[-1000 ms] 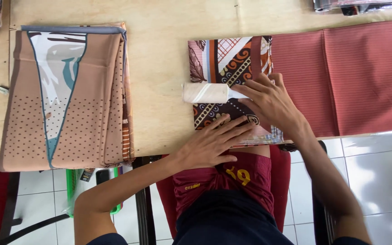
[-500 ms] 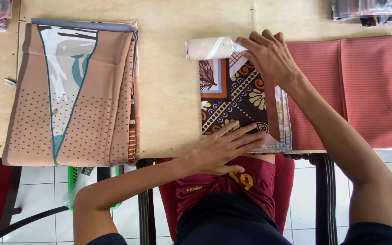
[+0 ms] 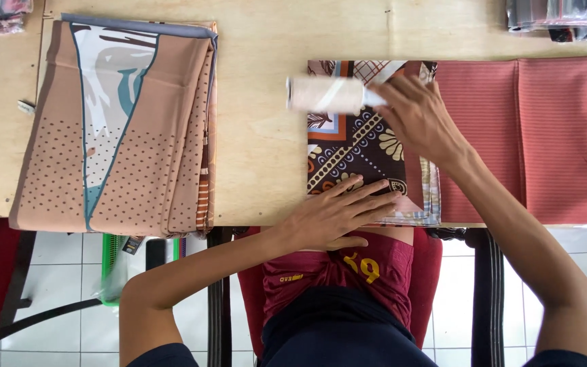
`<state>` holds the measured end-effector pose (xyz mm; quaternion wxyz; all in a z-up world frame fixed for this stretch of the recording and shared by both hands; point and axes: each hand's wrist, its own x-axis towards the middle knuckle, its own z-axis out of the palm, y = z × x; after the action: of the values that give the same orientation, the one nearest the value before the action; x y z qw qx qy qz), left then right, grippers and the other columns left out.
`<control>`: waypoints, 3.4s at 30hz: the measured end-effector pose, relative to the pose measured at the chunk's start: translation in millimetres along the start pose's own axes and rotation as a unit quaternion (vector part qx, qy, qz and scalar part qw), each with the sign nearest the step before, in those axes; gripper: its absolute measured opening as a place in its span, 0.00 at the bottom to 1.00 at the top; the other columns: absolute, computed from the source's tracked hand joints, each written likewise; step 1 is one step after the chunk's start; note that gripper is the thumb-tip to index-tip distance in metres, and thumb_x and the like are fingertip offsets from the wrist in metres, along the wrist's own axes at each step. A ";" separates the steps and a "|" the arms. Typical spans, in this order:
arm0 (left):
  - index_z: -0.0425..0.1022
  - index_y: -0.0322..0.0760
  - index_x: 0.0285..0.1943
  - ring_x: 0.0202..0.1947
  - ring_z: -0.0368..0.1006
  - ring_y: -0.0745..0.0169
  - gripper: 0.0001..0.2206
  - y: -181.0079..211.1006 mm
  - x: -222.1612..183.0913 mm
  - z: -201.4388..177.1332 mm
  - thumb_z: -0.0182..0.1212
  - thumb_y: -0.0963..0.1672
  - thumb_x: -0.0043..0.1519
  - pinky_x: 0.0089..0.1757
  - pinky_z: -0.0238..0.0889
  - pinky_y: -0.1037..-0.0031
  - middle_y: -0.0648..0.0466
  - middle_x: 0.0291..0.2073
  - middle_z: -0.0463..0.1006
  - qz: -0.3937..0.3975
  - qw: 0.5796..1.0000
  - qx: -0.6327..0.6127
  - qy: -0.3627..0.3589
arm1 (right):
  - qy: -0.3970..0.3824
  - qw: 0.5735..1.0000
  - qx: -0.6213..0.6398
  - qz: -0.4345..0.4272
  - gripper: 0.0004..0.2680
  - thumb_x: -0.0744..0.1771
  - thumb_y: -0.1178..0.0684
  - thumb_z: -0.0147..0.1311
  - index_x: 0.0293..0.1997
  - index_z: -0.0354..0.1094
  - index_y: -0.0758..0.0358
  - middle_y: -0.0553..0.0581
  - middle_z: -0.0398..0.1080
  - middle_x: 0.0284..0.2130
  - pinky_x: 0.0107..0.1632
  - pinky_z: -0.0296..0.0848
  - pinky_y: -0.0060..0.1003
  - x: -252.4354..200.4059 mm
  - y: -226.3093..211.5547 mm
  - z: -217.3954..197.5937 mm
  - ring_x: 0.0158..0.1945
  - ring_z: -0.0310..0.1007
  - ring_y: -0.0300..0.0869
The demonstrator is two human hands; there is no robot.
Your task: A person uses a lint roller to remove dust and lint from several pieces of folded patterned fabric on a table.
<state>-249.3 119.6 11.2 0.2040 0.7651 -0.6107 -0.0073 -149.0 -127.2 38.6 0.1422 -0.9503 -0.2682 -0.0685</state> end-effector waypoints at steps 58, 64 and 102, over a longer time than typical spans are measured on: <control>0.69 0.49 0.66 0.46 0.65 0.65 0.17 -29.7 16.6 -96.2 0.59 0.49 0.68 0.42 0.64 0.74 0.54 0.58 0.68 -0.040 0.922 -0.266 0.279 | 0.034 0.999 -0.026 0.000 0.12 0.74 0.47 0.46 0.65 0.63 0.52 0.52 0.65 0.41 0.48 0.65 0.46 -24.2 -27.9 -4.8 0.48 0.73 0.51; 0.71 0.33 0.41 0.32 0.70 0.63 0.12 -131.0 63.0 -123.3 0.45 0.44 0.73 0.36 0.61 0.77 0.49 0.32 0.76 -0.049 0.946 -0.273 0.167 | 0.002 0.994 -0.113 -0.011 0.13 0.73 0.44 0.49 0.63 0.64 0.53 0.54 0.67 0.47 0.54 0.68 0.48 -44.9 -37.1 14.3 0.47 0.67 0.44; 0.74 0.45 0.27 0.24 0.72 0.69 0.07 -234.4 44.5 -41.6 0.69 0.42 0.55 0.25 0.67 0.72 0.59 0.24 0.79 -0.454 0.878 -0.066 0.133 | -0.134 0.943 0.093 -0.290 0.07 0.65 0.66 0.59 0.43 0.72 0.60 0.49 0.66 0.14 0.19 0.57 0.39 -7.4 -132.2 36.9 0.13 0.60 0.40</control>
<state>-8.9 130.6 -15.4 0.3081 0.9368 -0.1614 -0.0378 -223.3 -11.7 32.9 0.1662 -0.8143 -0.5542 0.0467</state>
